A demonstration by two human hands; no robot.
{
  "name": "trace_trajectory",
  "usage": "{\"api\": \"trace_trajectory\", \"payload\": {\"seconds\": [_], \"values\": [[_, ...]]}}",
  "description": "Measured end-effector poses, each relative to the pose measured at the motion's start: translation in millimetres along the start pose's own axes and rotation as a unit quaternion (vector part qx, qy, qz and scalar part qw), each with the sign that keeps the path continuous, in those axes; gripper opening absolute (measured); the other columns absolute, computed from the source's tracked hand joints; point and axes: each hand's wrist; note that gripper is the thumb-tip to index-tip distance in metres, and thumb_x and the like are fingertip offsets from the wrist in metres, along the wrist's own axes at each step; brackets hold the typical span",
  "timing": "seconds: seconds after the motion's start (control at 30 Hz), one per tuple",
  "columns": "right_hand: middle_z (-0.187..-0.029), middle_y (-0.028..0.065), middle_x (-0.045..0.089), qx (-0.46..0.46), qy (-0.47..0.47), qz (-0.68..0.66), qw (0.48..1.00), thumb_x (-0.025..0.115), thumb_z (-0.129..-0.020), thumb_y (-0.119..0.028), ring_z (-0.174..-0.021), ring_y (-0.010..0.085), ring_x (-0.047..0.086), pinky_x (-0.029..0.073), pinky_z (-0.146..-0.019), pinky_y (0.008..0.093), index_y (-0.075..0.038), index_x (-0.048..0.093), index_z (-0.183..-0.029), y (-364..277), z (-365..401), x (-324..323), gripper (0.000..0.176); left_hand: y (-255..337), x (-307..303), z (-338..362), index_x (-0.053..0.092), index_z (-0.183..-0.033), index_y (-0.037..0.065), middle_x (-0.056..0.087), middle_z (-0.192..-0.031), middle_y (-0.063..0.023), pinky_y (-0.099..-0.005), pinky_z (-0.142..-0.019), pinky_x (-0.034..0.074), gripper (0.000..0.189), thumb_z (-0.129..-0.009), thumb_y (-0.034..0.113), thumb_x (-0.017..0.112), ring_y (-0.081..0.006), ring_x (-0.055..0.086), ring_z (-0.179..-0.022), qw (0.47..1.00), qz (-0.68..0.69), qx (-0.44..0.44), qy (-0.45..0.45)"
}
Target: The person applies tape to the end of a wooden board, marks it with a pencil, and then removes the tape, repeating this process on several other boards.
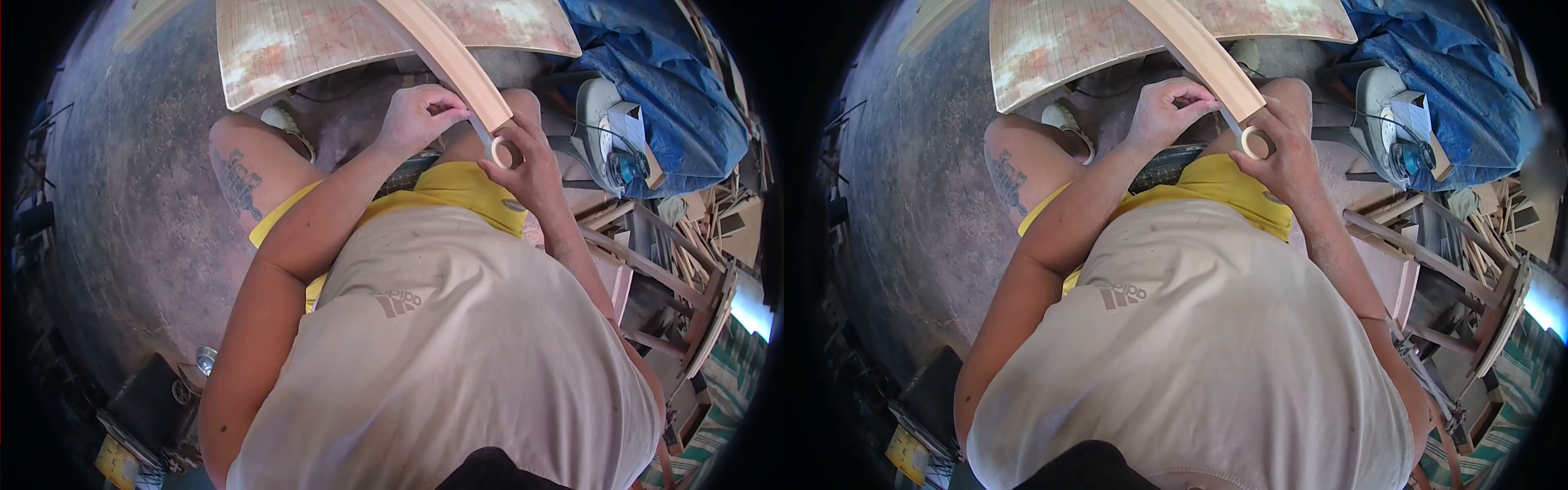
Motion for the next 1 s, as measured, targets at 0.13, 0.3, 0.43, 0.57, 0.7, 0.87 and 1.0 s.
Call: {"api": "trace_trajectory", "payload": {"seconds": [0.13,0.3,0.43,0.57,0.7,0.87,1.0], "values": [[-0.139,0.0203,0.053,0.009,-0.007,-0.001,1.0,0.084,-0.068,-0.019,-0.13,0.0385,0.05,0.044,-0.104,0.0434,-0.005,0.066,-0.108,-2.5,-0.1,-2.2,0.047,1.8,0.4,0.0,0.074,-0.09,0.001,0.073,-0.085,-0.0068,-0.024,-0.069,0.054,0.014,-0.081,0.009,0.08,-0.0089,0.067,-0.074,1.0,-0.003,-0.007,-0.001],[-0.138,0.0198,0.054,0.01,-0.01,0.001,1.0,0.085,-0.067,-0.019,-0.129,0.0376,0.051,0.044,-0.104,0.0429,-0.005,0.066,-0.108,-2.2,0.0,-2.2,0.047,0.4,-7.5,-3.0,0.069,-0.08,0.002,0.068,-0.076,-0.0052,-0.0244,-0.064,0.052,0.021,-0.076,0.016,0.085,-0.0099,0.065,-0.068,0.997,-0.076,0.008,0.008],[-0.136,0.0186,0.055,0.001,-0.006,-0.009,1.0,0.085,-0.067,-0.016,-0.126,0.0363,0.053,0.045,-0.103,0.0415,-0.005,0.066,-0.108,-1.8,-0.1,-1.8,0.046,8.2,-16.0,-8.0,0.063,-0.09,0.007,0.065,-0.09,-0.0047,-0.031,-0.072,0.052,0.042,-0.065,0.027,0.09,-0.0197,0.065,-0.083,0.963,-0.244,0.093,0.071],[-0.134,0.0178,0.055,-0.01,0.01,0.0,1.0,0.085,-0.067,-0.014,-0.124,0.0354,0.054,0.045,-0.102,0.0408,-0.004,0.066,-0.107,-2.1,1.5,-1.8,0.046,6.2,-29.0,-23.6,0.062,-0.106,0.011,0.062,-0.111,-0.0068,-0.0405,-0.089,0.048,0.057,-0.062,0.033,0.09,-0.0274,0.06,-0.102,0.911,-0.307,0.246,0.125],[-0.136,0.0173,0.054,-0.019,0.009,-0.01,1.0,0.086,-0.067,-0.015,-0.124,0.0346,0.053,0.046,-0.101,0.0406,-0.004,0.065,-0.108,1.0,1.4,-0.4,0.048,28.5,-51.8,-45.2,0.059,-0.123,0.013,0.058,-0.126,-0.0097,-0.0487,-0.105,0.038,0.073,-0.062,0.044,0.086,-0.0318,0.052,-0.121,0.882,-0.349,0.318,0.005],[-0.134,0.0143,0.056,-0.038,0.015,-0.045,0.998,0.084,-0.068,-0.017,-0.126,0.0342,0.052,0.046,-0.101,0.0414,-0.005,0.065,-0.103,-3.4,3.2,7.5,0.042,56.0,-34.4,-58.9,0.053,-0.137,0.014,0.054,-0.137,-0.0095,-0.0518,-0.116,0.027,0.093,-0.059,0.055,0.081,-0.0307,0.046,-0.132,0.807,-0.403,0.347,-0.258],[-0.13,0.0125,0.058,-0.043,0.031,-0.026,0.998,0.085,-0.069,-0.02,-0.119,0.0323,0.056,0.048,-0.098,0.0412,-0.006,0.065,-0.105,-3.6,7.5,10.8,0.044,53.4,-18.9,-67.6,0.058,-0.131,0.012,0.062,-0.127,-0.0076,-0.0471,-0.118,0.026,0.084,-0.06,0.05,0.08,-0.0276,0.05,-0.128,0.772,-0.415,0.295,-0.381]]}}
Point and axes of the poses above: each hand's wrist, its own z-axis away from the middle knuckle, its own x-axis out of the palm, y = z × x
